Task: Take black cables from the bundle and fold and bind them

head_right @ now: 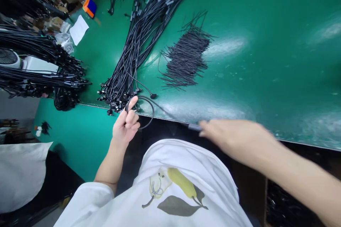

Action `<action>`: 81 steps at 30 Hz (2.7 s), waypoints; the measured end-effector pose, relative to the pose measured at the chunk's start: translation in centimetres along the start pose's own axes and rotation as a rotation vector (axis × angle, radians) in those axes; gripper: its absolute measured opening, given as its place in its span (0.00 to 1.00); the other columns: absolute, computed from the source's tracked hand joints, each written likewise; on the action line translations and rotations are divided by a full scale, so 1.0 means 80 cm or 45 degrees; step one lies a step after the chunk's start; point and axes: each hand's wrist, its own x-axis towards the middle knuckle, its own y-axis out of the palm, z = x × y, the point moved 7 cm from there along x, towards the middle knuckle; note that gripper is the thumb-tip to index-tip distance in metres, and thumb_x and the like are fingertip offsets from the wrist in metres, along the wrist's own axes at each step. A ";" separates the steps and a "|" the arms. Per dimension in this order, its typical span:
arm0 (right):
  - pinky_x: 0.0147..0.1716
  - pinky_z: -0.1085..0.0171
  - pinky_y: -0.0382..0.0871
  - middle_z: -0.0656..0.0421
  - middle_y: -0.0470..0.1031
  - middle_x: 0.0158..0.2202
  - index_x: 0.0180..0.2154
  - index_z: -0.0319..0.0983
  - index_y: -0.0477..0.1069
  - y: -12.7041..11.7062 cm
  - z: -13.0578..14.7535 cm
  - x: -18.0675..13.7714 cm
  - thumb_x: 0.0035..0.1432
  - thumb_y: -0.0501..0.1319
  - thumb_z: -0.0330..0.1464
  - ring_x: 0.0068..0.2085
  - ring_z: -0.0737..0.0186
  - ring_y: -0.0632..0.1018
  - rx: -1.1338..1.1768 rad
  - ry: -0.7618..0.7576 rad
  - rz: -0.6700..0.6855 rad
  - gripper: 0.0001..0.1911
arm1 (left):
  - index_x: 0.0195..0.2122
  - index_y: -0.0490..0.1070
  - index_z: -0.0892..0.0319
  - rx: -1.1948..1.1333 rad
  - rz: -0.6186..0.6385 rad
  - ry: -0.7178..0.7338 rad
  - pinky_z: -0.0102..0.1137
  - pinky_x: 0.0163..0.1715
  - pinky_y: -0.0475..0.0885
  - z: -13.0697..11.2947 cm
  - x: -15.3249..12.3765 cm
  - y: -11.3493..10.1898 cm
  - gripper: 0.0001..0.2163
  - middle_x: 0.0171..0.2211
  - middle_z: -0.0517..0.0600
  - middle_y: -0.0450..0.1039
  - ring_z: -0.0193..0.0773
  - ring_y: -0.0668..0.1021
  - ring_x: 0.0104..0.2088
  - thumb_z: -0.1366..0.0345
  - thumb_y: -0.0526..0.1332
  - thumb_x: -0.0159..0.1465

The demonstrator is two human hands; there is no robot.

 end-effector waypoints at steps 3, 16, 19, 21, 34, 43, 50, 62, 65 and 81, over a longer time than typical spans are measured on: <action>0.27 0.62 0.57 0.60 0.69 0.22 0.27 0.40 0.69 0.000 0.049 0.022 0.73 0.48 0.35 0.23 0.65 0.69 0.326 -0.145 0.046 0.21 | 0.47 0.72 0.60 0.356 0.196 0.007 0.27 0.33 0.75 0.018 0.002 0.032 0.17 0.33 0.51 0.79 0.34 0.80 0.32 0.52 0.62 0.65; 0.33 0.62 0.60 0.55 0.73 0.30 0.34 0.37 0.72 0.017 0.001 0.076 0.68 0.56 0.45 0.33 0.60 0.72 0.386 0.229 -0.059 0.19 | 0.42 0.70 0.62 0.796 0.516 -0.243 0.26 0.25 0.62 0.063 0.000 0.049 0.18 0.25 0.45 0.66 0.29 0.66 0.24 0.50 0.59 0.67; 0.45 0.57 0.66 0.51 0.75 0.43 0.46 0.39 0.72 0.019 -0.038 0.055 0.62 0.61 0.50 0.44 0.54 0.74 0.738 0.694 -0.293 0.23 | 0.37 0.68 0.61 0.345 0.377 -0.205 0.24 0.20 0.55 0.059 0.006 0.048 0.18 0.21 0.41 0.57 0.26 0.58 0.20 0.49 0.63 0.63; 0.45 0.56 0.68 0.52 0.75 0.42 0.46 0.40 0.72 0.049 -0.041 0.041 0.60 0.61 0.53 0.44 0.55 0.75 1.202 0.960 -0.292 0.25 | 0.34 0.67 0.60 0.133 0.319 -0.218 0.24 0.19 0.55 0.059 0.008 0.050 0.17 0.20 0.40 0.54 0.25 0.57 0.18 0.49 0.65 0.62; 0.36 0.59 0.73 0.54 0.71 0.38 0.28 0.40 0.64 0.090 0.013 0.075 0.55 0.66 0.51 0.37 0.60 0.73 2.593 1.272 -0.620 0.22 | 0.42 0.64 0.59 0.901 0.193 0.019 0.31 0.34 0.68 0.078 0.001 0.041 0.18 0.26 0.43 0.64 0.32 0.69 0.26 0.47 0.50 0.70; 0.21 0.69 0.66 0.61 0.69 0.32 0.33 0.41 0.63 0.103 0.022 0.070 0.56 0.67 0.50 0.28 0.67 0.72 2.604 1.298 -0.626 0.21 | 0.53 0.66 0.62 1.069 0.382 -0.061 0.29 0.31 0.66 0.093 0.004 0.052 0.17 0.27 0.45 0.65 0.32 0.67 0.26 0.56 0.49 0.71; 0.21 0.70 0.64 0.64 0.71 0.30 0.40 0.42 0.65 0.101 0.014 0.073 0.59 0.66 0.46 0.22 0.73 0.67 2.407 1.242 -0.586 0.17 | 0.41 0.73 0.60 1.177 0.411 0.107 0.38 0.55 0.65 0.096 0.006 0.050 0.13 0.46 0.57 0.71 0.44 0.72 0.50 0.59 0.54 0.68; 0.12 0.74 0.45 0.69 0.59 0.21 0.37 0.42 0.63 0.100 0.012 0.073 0.52 0.61 0.62 0.15 0.78 0.53 2.501 1.259 -0.481 0.30 | 0.39 0.71 0.64 0.371 0.581 -0.407 0.30 0.31 0.65 0.137 -0.003 0.069 0.27 0.25 0.47 0.68 0.31 0.70 0.25 0.40 0.56 0.64; 0.12 0.74 0.44 0.69 0.58 0.21 0.35 0.41 0.63 0.103 0.013 0.068 0.54 0.58 0.62 0.16 0.77 0.52 2.596 1.337 -0.376 0.30 | 0.35 0.72 0.65 0.219 0.543 -0.522 0.29 0.28 0.64 0.142 -0.006 0.070 0.24 0.24 0.48 0.68 0.30 0.69 0.24 0.43 0.63 0.61; 0.14 0.71 0.42 0.70 0.42 0.14 0.22 0.42 0.58 0.103 0.012 0.051 0.56 0.52 0.65 0.15 0.73 0.45 2.300 1.624 -0.780 0.34 | 0.30 0.63 0.56 1.200 0.325 -0.049 0.33 0.34 0.63 0.127 0.000 0.070 0.18 0.26 0.47 0.66 0.36 0.67 0.28 0.47 0.52 0.68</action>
